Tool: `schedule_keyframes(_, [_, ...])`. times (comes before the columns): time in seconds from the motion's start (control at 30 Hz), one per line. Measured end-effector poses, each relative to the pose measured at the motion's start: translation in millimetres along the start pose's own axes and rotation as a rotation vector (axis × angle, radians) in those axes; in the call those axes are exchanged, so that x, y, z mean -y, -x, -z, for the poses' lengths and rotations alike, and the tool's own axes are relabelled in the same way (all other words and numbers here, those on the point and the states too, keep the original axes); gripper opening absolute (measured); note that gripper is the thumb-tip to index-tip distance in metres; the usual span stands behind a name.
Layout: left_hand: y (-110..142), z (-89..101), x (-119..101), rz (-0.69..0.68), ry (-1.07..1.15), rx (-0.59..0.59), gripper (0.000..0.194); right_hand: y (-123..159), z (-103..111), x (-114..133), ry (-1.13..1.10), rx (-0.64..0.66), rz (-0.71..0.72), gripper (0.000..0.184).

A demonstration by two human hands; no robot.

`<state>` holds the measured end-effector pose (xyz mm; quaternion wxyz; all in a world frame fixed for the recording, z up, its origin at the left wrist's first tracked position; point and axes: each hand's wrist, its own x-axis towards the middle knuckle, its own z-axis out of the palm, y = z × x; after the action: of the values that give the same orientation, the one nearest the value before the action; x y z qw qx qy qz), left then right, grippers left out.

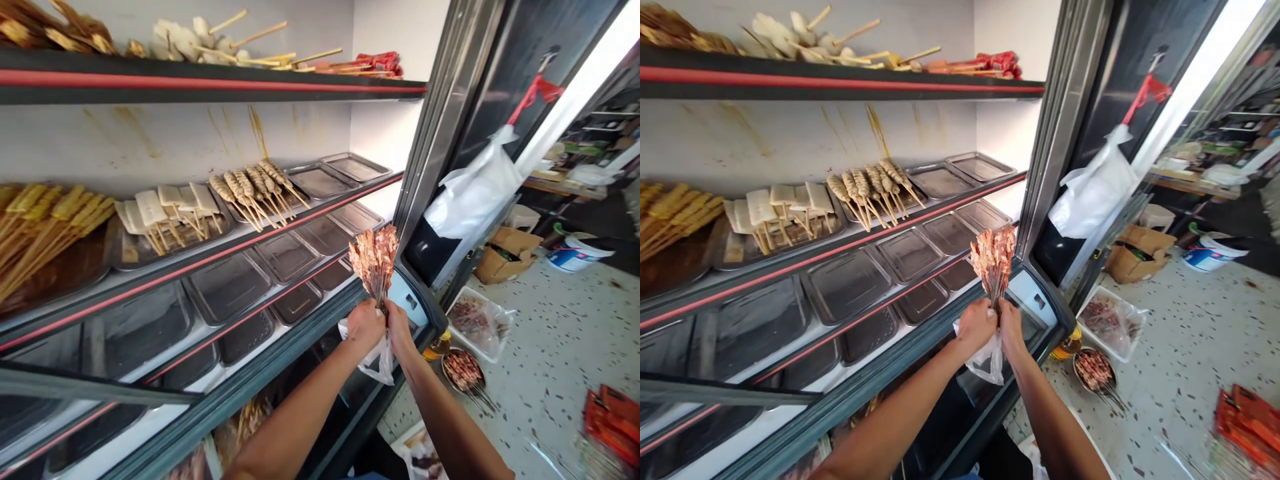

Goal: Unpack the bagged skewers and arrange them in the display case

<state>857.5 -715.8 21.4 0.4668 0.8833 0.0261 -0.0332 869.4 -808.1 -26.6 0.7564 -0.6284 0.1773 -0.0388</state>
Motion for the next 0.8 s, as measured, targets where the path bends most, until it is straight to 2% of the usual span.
schedule_keyframes(0.17, [16, -21.8, 19, -0.107, -0.1, 0.15, 0.015, 27, 25, -17, -0.027, 0.049, 0.024, 0.042])
schedule_keyframes(0.3, [15, -48.8, 35, -0.095, -0.103, 0.137, 0.027, 23, 40, -41, 0.036, 0.07, 0.013, 0.051])
schedule_keyframes(0.43, [9, -80.5, 46, -0.062, -0.096, 0.075, 0.028, -2, 52, -63, 0.12, 0.103, 0.006, 0.058])
schedule_keyframes(0.63, [-23, -123.2, 58, -0.013, -0.022, 0.021, 0.03, -60, 76, -91, 0.267, 0.13, -0.019, 0.065])
schedule_keyframes(0.8, [-38, -145.8, 49, -0.006, 0.13, -0.003, 0.029, -98, 103, -102, 0.41, 0.163, -0.009, 0.069])
